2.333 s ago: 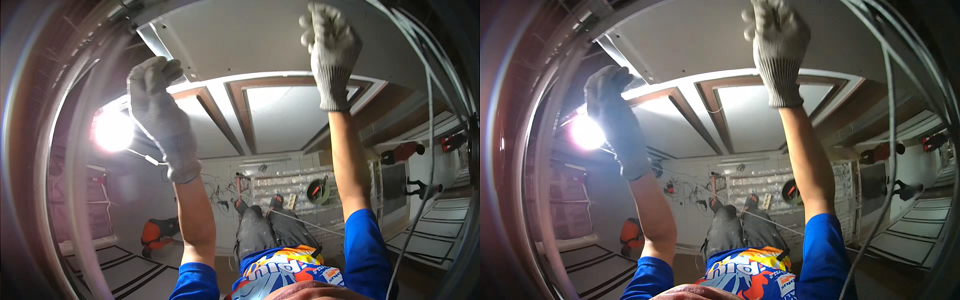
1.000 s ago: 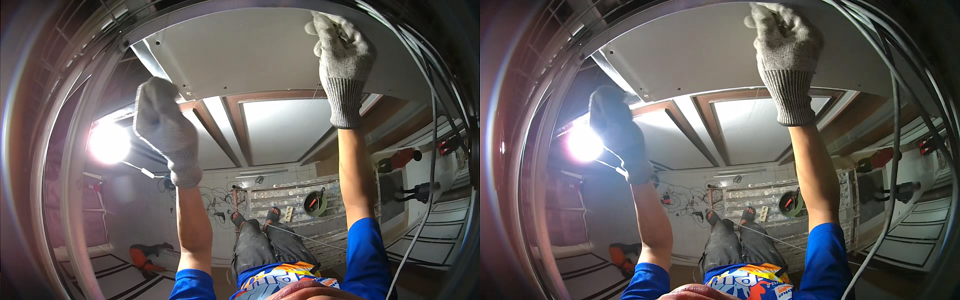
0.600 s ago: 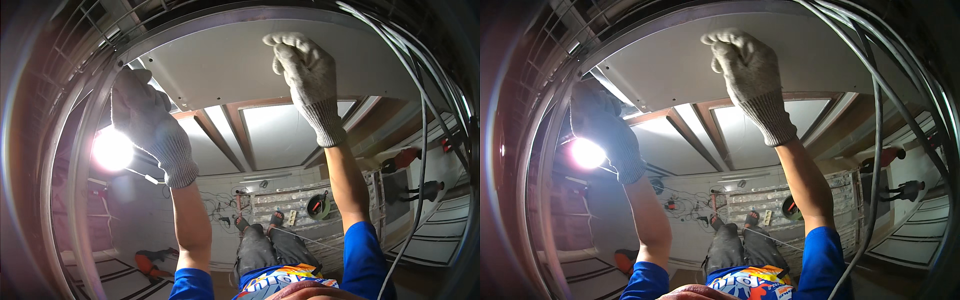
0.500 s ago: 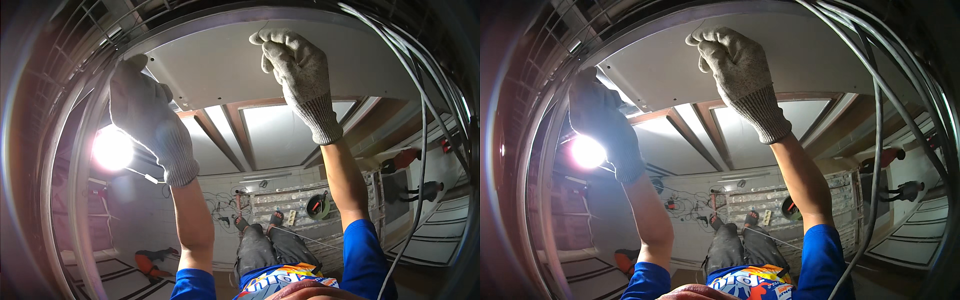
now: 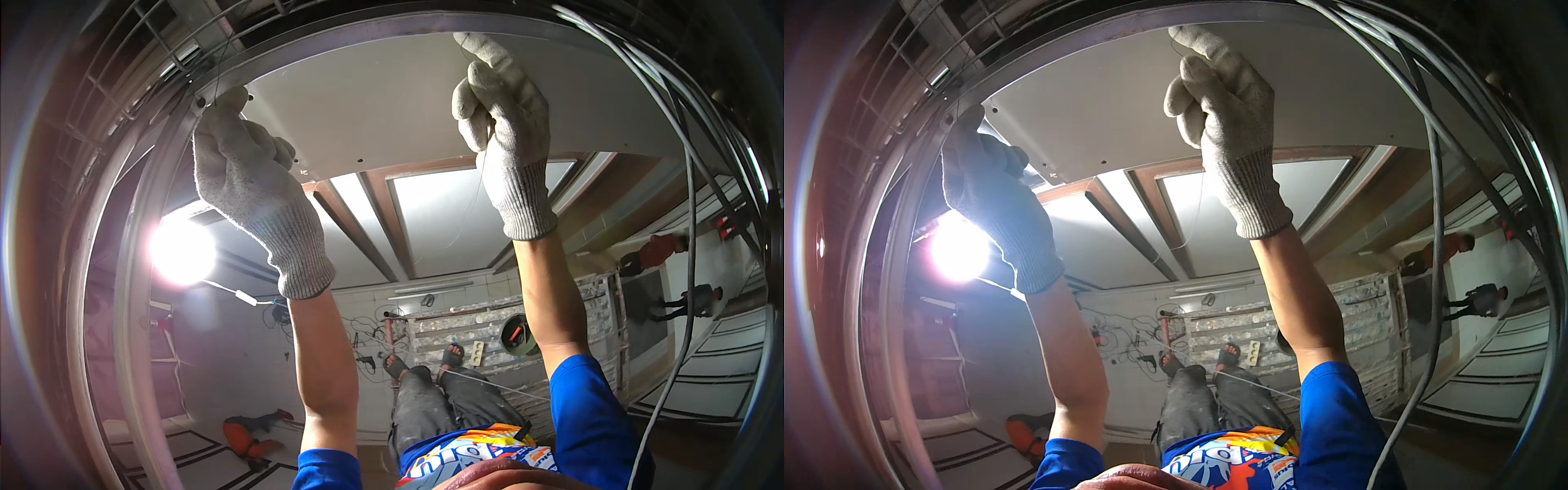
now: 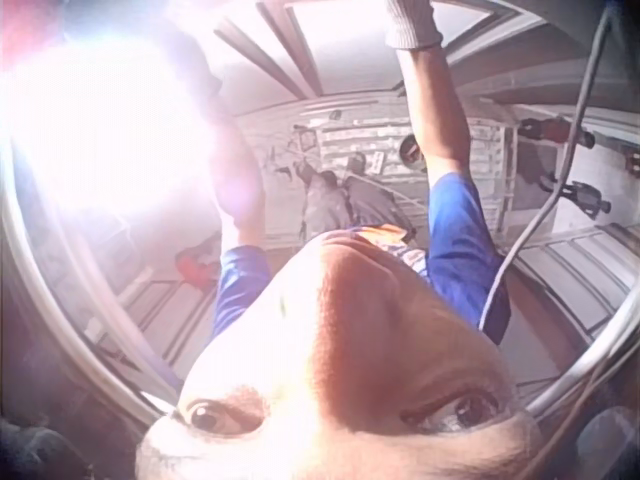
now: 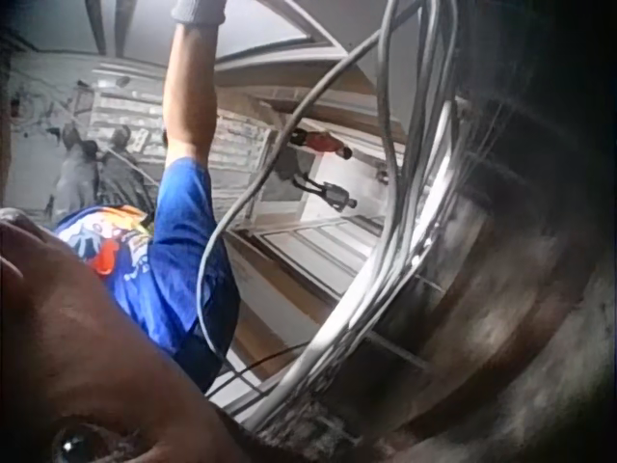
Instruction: The person prepares the wiring and mounts a circular LED ceiling light fixture while standing on a scaffold.
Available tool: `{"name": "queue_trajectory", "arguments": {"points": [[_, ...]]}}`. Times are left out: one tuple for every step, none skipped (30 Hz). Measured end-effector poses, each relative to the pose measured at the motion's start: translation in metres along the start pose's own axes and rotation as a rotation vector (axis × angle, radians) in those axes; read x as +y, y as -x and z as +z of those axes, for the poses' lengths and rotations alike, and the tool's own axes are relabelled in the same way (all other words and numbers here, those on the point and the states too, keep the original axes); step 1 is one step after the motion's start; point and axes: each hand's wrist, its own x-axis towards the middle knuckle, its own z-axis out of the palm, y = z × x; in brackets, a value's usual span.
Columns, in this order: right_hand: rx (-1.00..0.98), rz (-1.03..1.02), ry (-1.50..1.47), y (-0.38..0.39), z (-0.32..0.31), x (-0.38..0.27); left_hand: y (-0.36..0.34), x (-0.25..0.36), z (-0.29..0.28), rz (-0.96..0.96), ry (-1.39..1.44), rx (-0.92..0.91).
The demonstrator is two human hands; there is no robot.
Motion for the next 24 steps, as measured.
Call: {"name": "queue_trajectory", "arguments": {"points": [[-0.003,0.031,0.002,0.001,-0.006,0.004,0.0,0.002,0.0,-0.004,-0.001,-0.008],[-0.007,0.063,0.003,0.002,-0.012,0.006,0.001,0.005,0.001,0.007,-0.057,-0.005],[0.003,0.063,0.005,0.004,-0.016,0.008,0.001,0.007,0.002,0.019,-0.113,-0.001],[0.083,-0.022,0.237,0.004,-0.021,0.009,0.002,0.01,0.004,0.014,-0.113,-0.006],[0.163,-0.108,0.469,0.004,-0.024,0.009,0.002,0.013,0.006,0.015,-0.202,0.024],[0.197,-0.2,0.558,0.003,-0.026,0.009,0.003,0.013,0.008,0.016,-0.291,0.054],[0.203,-0.201,0.565,0.001,-0.027,0.007,0.004,0.013,0.008,0.012,-0.286,0.048],[0.239,-0.226,0.561,-0.001,-0.027,0.005,0.003,0.011,0.006,0.024,-0.288,0.037],[0.275,-0.25,0.556,-0.002,-0.028,0.003,0.004,0.008,0.005,0.036,-0.291,0.026],[0.197,-0.161,0.451,-0.001,-0.028,0.003,0.002,0.006,0.002,0.039,-0.293,0.028],[0.195,-0.161,0.446,0.0,-0.027,0.003,0.001,0.003,-0.001,0.049,-0.275,0.016],[0.067,-0.07,0.191,0.0,-0.025,0.001,-0.001,0.001,-0.003,0.059,-0.258,0.004],[-0.056,0.023,-0.055,0.001,-0.025,-0.002,0.0,0.001,-0.002,0.056,-0.256,0.002],[-0.134,0.033,-0.167,0.0,-0.029,0.001,0.0,0.001,0.0,0.055,-0.248,0.017],[-0.133,0.034,-0.164,0.001,-0.03,0.001,0.001,0.002,0.001,0.055,-0.241,0.032],[-0.193,0.033,-0.242,0.002,-0.033,0.002,0.003,0.004,0.004,0.054,-0.241,0.023],[-0.253,0.031,-0.32,0.003,-0.036,0.002,0.007,0.007,0.007,0.057,-0.226,0.043],[-0.245,0.028,-0.318,0.003,-0.041,0.001,0.01,0.008,0.009,0.058,-0.21,0.064],[-0.226,0.012,-0.353,0.0,-0.043,0.001,0.009,0.01,0.008,0.065,-0.214,0.058],[-0.207,-0.004,-0.387,-0.001,-0.043,0.001,0.009,0.01,0.006,0.078,-0.234,0.073],[-0.202,-0.009,-0.392,0.004,-0.041,0.002,0.009,0.011,0.005,0.092,-0.254,0.089],[0.025,-0.207,0.193,0.009,-0.039,0.0,0.009,0.011,0.005,0.096,-0.246,0.089],[0.262,-0.396,0.777,0.013,-0.037,-0.001,0.008,0.012,0.005,0.101,-0.295,0.081],[0.341,-0.616,1.085,0.014,-0.045,-0.005,0.007,0.013,0.006,0.106,-0.344,0.075]]}}
